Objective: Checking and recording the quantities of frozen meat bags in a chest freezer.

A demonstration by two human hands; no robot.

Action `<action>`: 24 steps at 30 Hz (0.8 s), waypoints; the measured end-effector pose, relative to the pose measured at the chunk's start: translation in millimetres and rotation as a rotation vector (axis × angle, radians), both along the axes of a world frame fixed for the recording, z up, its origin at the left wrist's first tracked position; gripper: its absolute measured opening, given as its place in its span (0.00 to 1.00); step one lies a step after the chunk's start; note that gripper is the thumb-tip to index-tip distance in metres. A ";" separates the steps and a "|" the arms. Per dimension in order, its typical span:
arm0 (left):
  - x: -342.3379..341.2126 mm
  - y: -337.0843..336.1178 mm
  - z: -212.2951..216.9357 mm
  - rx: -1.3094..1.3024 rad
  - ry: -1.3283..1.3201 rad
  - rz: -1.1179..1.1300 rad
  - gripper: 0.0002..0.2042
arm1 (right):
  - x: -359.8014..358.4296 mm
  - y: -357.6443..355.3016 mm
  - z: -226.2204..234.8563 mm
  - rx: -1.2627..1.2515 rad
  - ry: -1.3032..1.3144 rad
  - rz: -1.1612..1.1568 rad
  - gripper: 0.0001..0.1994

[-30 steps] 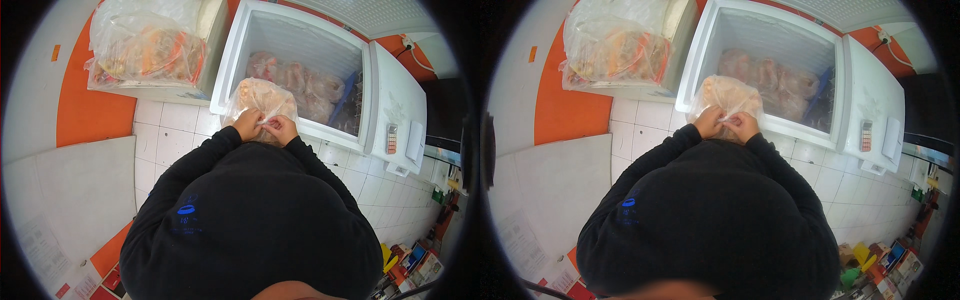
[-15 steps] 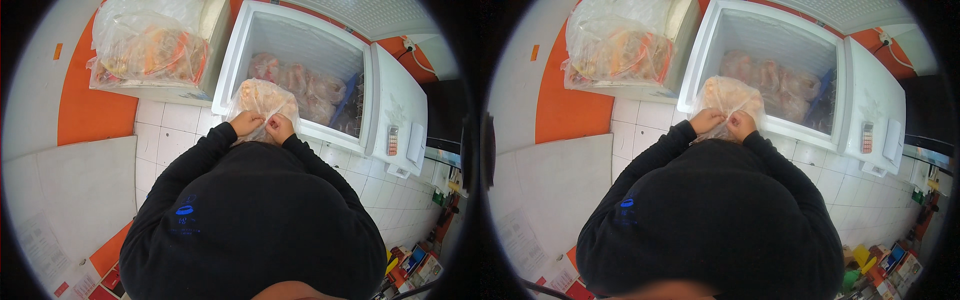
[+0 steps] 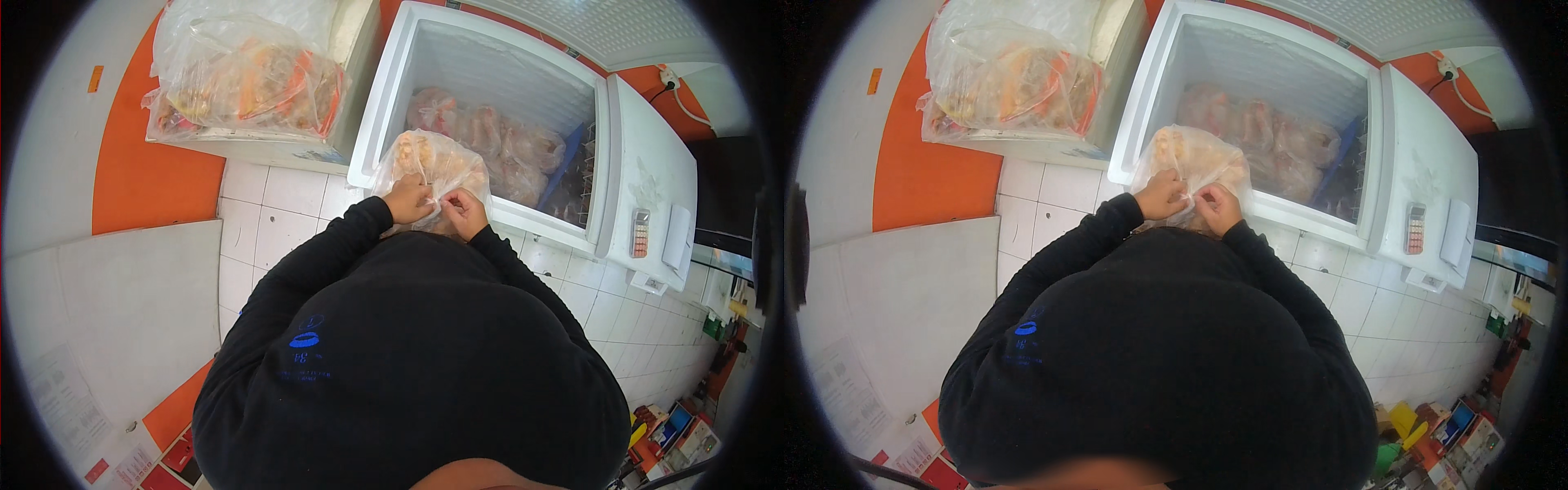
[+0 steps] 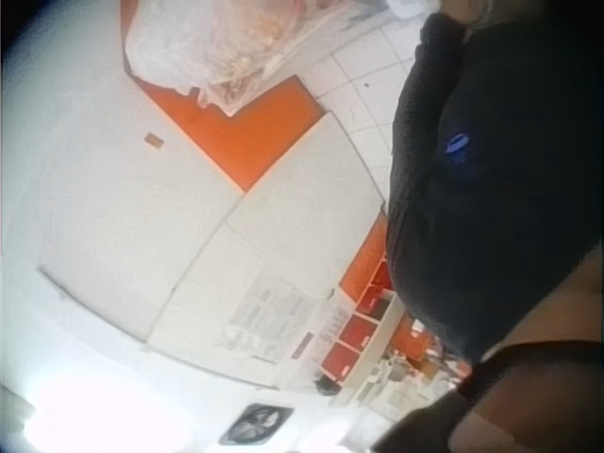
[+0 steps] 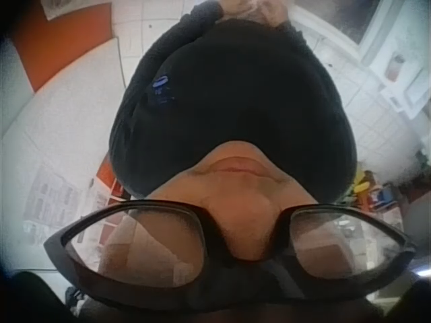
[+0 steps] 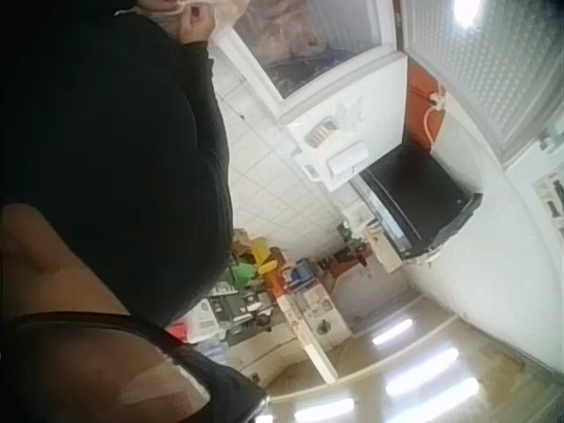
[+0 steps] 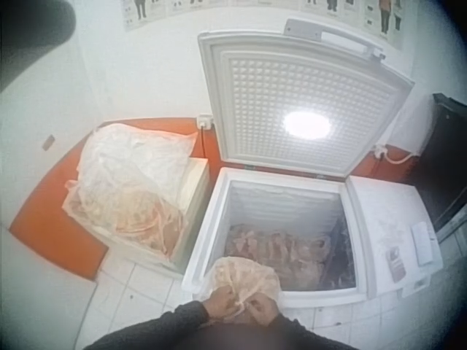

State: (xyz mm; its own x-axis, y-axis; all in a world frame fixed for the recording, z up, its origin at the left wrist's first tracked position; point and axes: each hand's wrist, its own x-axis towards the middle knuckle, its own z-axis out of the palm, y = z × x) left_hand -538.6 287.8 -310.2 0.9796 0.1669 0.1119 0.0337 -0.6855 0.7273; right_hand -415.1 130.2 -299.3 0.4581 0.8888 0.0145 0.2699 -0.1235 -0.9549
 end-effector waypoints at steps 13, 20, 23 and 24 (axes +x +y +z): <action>-5.0 -7.6 7.1 -0.116 -0.082 0.042 0.09 | 21.9 33.1 25.5 -0.157 -0.275 0.452 0.14; -9.2 -7.6 -14.5 -0.205 -0.053 0.007 0.09 | 18.5 35.5 12.5 -0.091 -0.269 0.452 0.12; -9.2 -5.2 -16.9 -0.261 -0.059 0.030 0.10 | 16.6 33.8 3.1 0.017 -0.391 0.451 0.11; -9.7 -3.8 -16.9 -0.220 -0.067 0.015 0.09 | 14.1 29.9 2.2 -0.036 -0.307 0.400 0.11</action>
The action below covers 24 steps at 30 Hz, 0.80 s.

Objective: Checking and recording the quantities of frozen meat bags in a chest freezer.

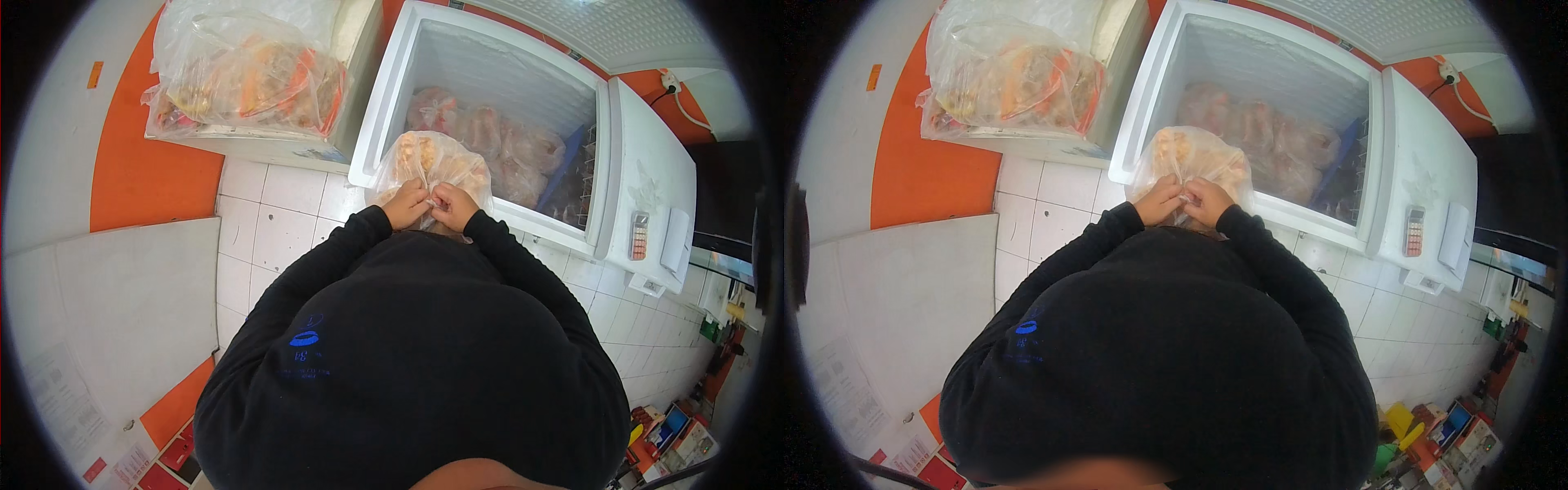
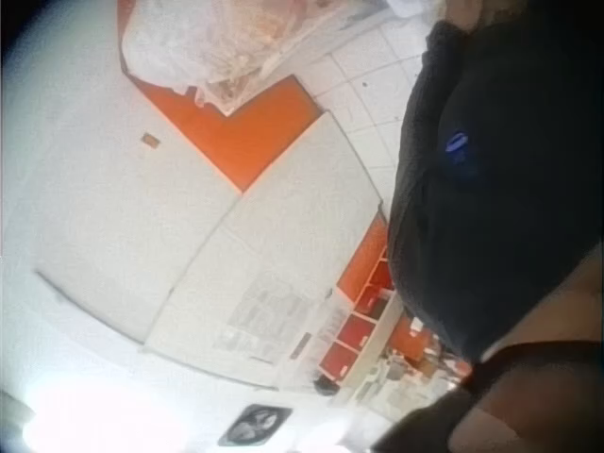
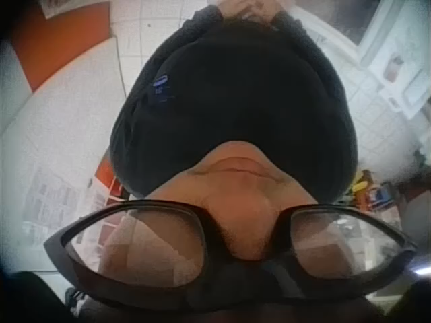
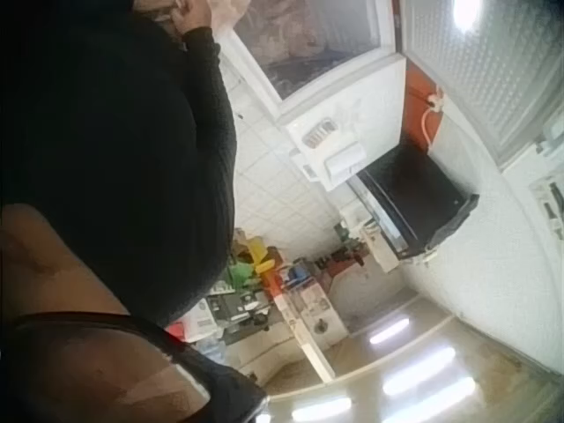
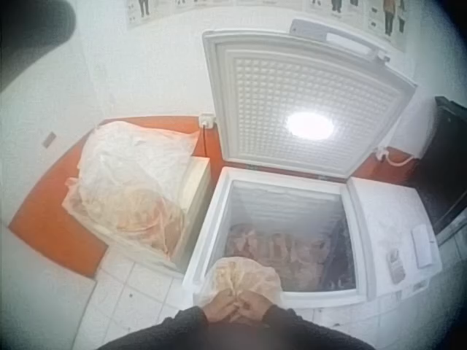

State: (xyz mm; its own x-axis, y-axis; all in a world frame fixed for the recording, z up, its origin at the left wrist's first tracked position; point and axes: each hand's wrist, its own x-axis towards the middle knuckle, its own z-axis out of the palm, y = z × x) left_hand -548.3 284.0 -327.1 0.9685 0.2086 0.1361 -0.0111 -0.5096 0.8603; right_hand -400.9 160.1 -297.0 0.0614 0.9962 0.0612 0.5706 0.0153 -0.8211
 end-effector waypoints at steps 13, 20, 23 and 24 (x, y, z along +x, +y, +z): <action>-2.1 -1.0 26.1 0.120 0.048 0.106 0.08 | -11.1 -18.1 -9.6 -0.096 0.338 -0.352 0.12; 4.1 -9.2 22.3 -0.096 -0.033 0.184 0.07 | -12.7 -22.8 -13.2 -0.046 0.329 -0.415 0.09; 11.7 -7.6 24.5 0.020 -0.107 0.169 0.06 | -12.5 -22.6 -21.9 -0.033 0.460 -0.418 0.08; 14.8 -6.3 25.4 0.107 -0.109 0.145 0.07 | -13.1 -23.0 -24.7 -0.041 0.493 -0.421 0.09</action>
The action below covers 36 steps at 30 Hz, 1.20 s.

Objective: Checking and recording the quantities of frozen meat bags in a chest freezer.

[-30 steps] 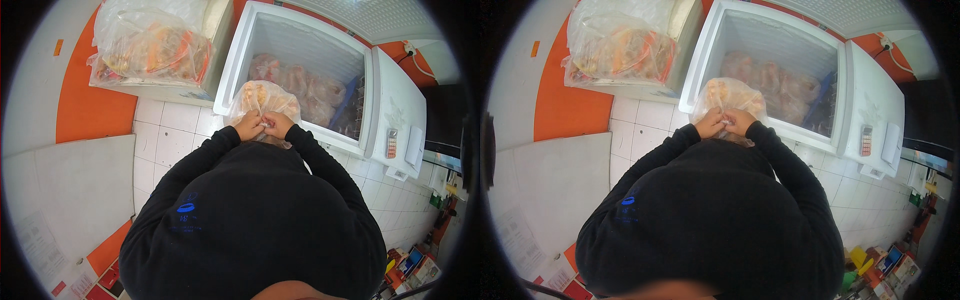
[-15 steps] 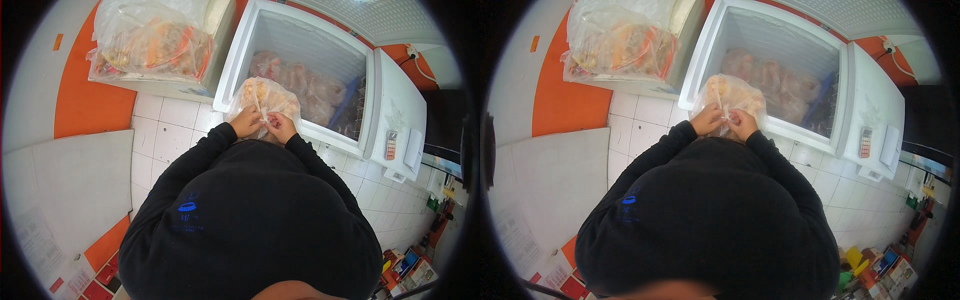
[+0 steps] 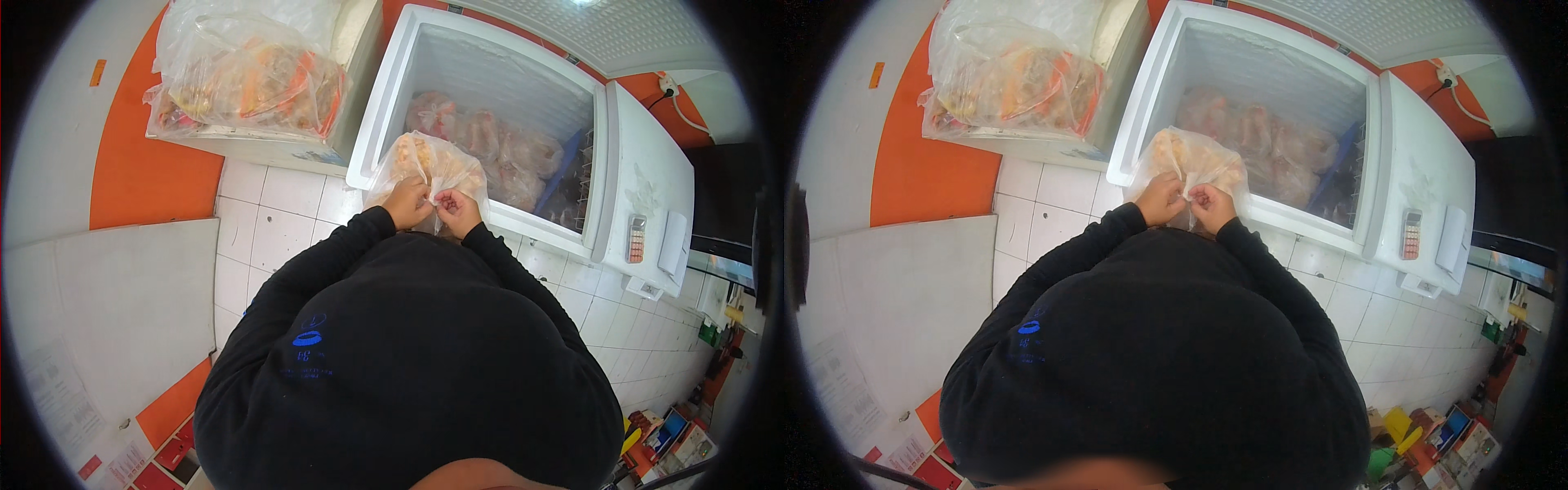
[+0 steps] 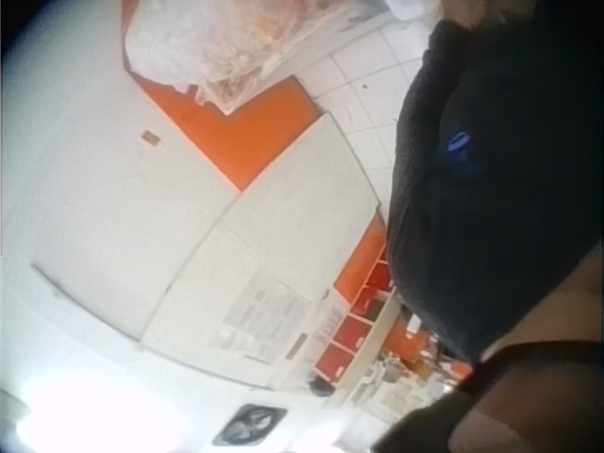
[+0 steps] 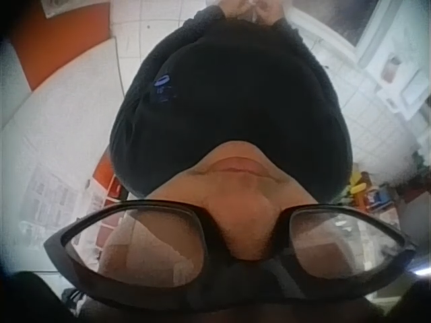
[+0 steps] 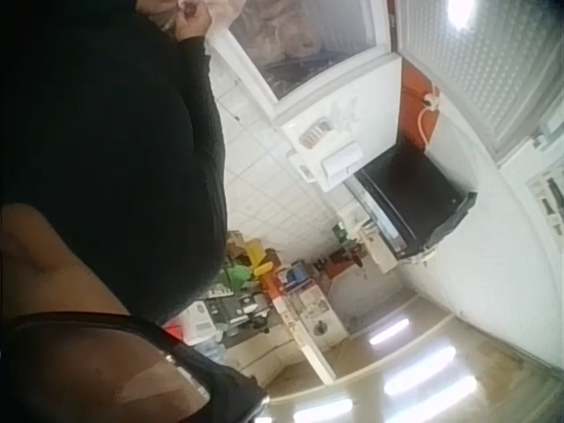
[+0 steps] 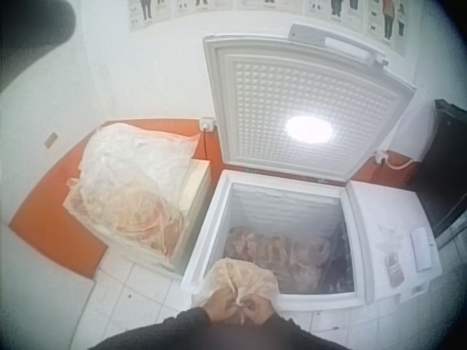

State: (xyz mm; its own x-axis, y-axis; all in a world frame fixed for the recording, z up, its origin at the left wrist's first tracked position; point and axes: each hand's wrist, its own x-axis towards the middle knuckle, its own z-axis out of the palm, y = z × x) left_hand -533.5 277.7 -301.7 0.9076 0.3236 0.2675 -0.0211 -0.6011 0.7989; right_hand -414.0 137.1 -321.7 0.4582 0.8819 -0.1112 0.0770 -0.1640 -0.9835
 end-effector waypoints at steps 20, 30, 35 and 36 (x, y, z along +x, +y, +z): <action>-0.1 1.6 -10.1 -0.184 0.073 -0.034 0.08 | 2.3 26.9 26.0 0.045 -0.494 0.262 0.10; -1.1 3.3 -9.6 -0.356 0.137 -0.126 0.07 | 6.2 20.6 20.0 0.131 -0.518 0.274 0.11; -1.8 4.1 -11.1 -0.399 0.178 -0.137 0.07 | 10.7 20.2 18.9 0.149 -0.526 0.322 0.11; -2.5 3.3 -11.1 -0.404 0.167 -0.124 0.07 | 12.7 19.4 18.7 0.156 -0.549 0.336 0.11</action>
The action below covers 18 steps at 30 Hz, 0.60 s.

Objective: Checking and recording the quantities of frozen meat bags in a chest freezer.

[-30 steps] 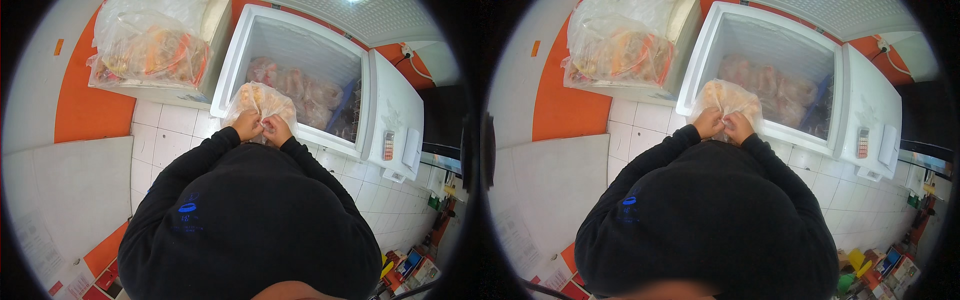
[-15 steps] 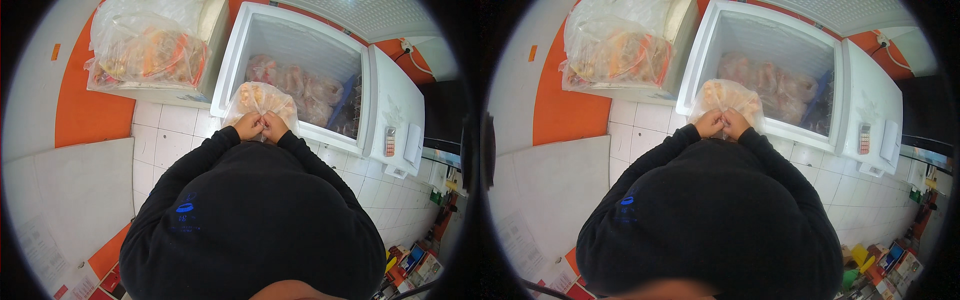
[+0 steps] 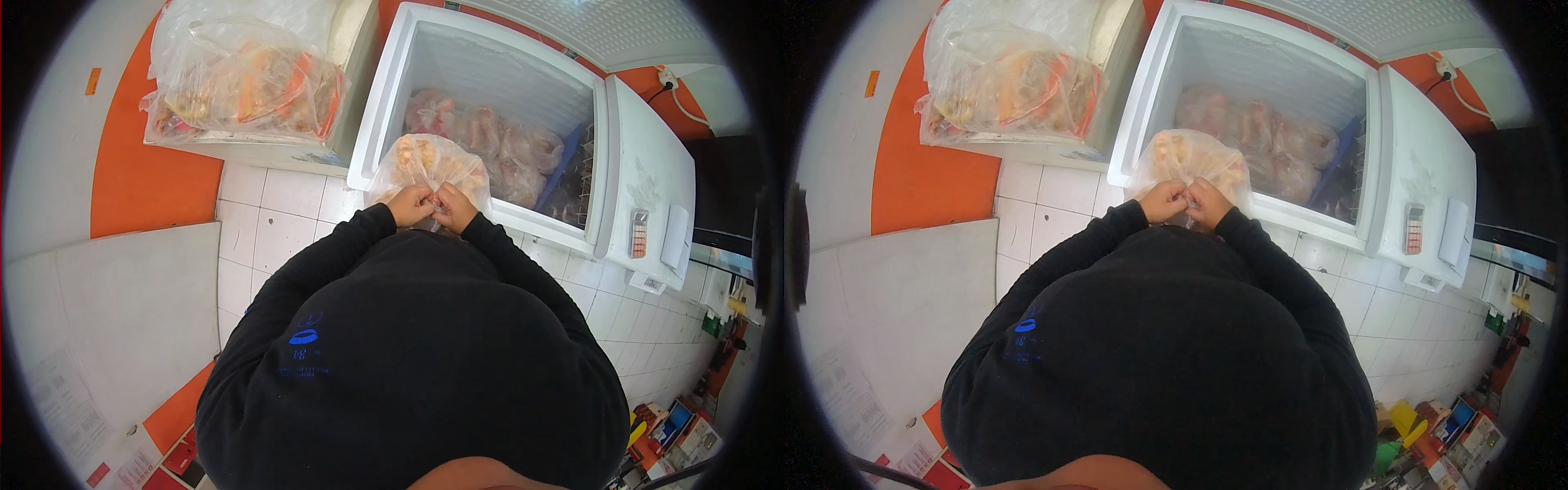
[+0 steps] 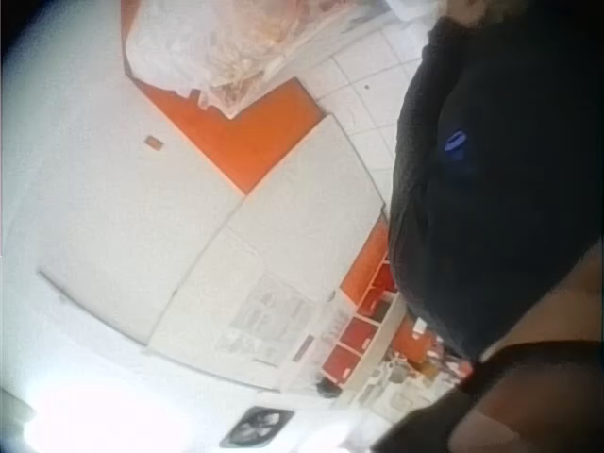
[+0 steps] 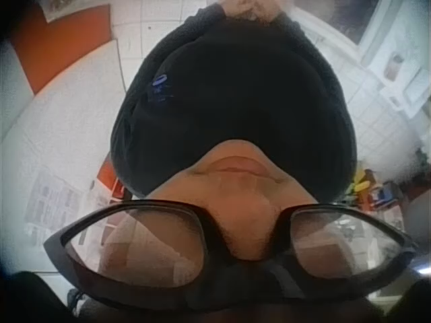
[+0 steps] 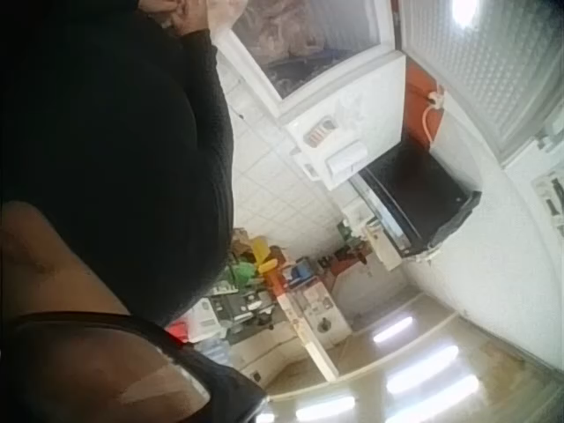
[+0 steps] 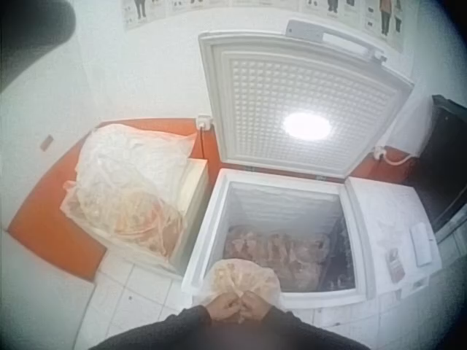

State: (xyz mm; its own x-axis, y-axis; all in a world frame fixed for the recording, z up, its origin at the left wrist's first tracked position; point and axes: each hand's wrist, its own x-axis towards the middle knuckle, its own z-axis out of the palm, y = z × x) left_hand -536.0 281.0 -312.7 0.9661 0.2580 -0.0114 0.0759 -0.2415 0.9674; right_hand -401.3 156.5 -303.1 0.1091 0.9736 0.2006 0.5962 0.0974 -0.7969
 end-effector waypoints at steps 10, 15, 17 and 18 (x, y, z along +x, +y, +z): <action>-5.4 -0.2 15.7 0.267 -0.029 0.111 0.09 | -2.9 -10.4 -2.1 -0.074 0.114 -0.207 0.09; -3.2 -2.2 12.0 0.207 0.002 0.103 0.10 | -7.4 -15.5 -4.5 -0.067 0.289 -0.269 0.08; -4.3 -2.5 7.6 0.166 0.013 0.117 0.10 | -8.0 -16.3 -0.1 -0.071 0.320 -0.269 0.08; -5.2 -1.7 5.5 0.148 -0.004 0.107 0.10 | -8.3 -16.7 2.1 -0.093 0.322 -0.272 0.08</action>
